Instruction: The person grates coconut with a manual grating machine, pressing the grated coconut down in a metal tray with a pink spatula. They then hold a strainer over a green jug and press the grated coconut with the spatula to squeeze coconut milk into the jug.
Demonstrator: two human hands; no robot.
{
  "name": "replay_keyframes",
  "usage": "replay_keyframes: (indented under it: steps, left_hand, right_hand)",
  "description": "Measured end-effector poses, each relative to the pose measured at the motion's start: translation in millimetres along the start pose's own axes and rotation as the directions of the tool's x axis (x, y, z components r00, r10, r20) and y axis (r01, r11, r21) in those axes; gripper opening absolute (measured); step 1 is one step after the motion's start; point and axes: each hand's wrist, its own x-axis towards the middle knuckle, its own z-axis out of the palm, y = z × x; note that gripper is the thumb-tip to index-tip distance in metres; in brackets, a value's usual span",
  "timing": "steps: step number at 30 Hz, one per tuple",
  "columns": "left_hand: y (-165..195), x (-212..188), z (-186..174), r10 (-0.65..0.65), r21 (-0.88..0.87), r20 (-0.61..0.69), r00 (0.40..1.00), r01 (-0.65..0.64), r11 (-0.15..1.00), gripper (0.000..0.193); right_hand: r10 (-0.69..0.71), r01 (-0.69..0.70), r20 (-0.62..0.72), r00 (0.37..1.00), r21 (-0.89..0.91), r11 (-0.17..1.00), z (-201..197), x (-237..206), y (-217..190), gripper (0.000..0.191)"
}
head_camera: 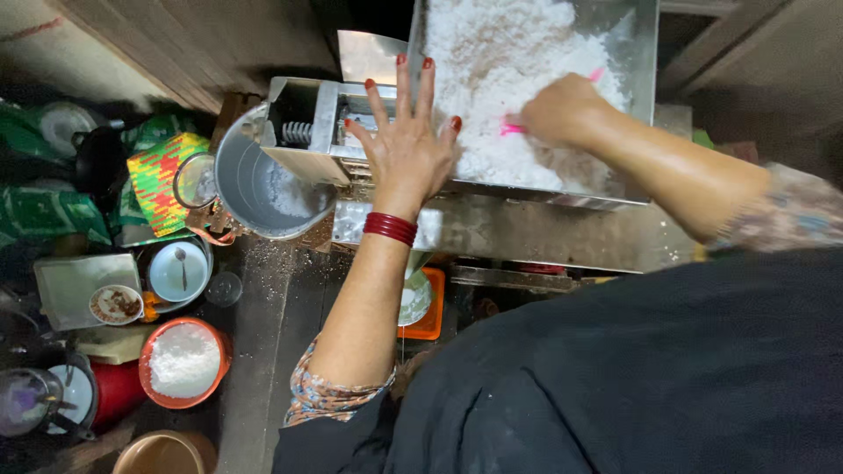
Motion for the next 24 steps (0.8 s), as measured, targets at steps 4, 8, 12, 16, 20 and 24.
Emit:
replay_keyframes:
  steps: [4, 8, 12, 16, 20, 24]
  left_hand:
    - [-0.7, -5.3, 4.8, -0.048, -0.065, -0.121, 0.991, 0.041, 0.997, 0.084]
    - [3.3, -5.9, 7.1, -0.098, -0.113, -0.144, 0.985, 0.082, 0.990, 0.086]
    - [4.9, -6.5, 6.2, -0.095, -0.085, -0.153, 0.984, 0.083, 0.993, 0.087]
    - [4.3, -7.2, 5.8, -0.100, -0.050, -0.137, 0.985, 0.094, 0.994, 0.085]
    - [2.4, -6.3, 8.8, -0.059, -0.024, -0.124, 0.991, 0.057, 0.998, 0.084]
    - [-6.0, 2.9, 10.3, 0.068, 0.040, -0.066, 0.995, -0.066, 0.997, 0.088]
  right_hand:
    - [0.083, -0.075, 0.068, 0.994, -0.117, 0.990, -25.7, -29.7, 21.0, 0.035]
    - [0.075, -0.085, -0.140, 0.987, -0.064, 0.994, -38.4, -16.6, 30.7, 0.026]
    - [0.061, -0.062, -0.112, 0.992, -0.008, 0.998, -18.2, 35.2, -4.8, 0.028]
    - [0.003, -0.003, 0.033, 0.999, 0.002, 1.000, -4.3, 46.6, -8.8, 0.027]
    - [0.027, -0.034, 0.094, 0.995, 0.076, 0.996, -16.0, 13.0, 3.9, 0.034]
    - [-0.013, 0.022, 0.068, 0.998, -0.130, 0.991, -55.7, -43.5, 8.7, 0.031]
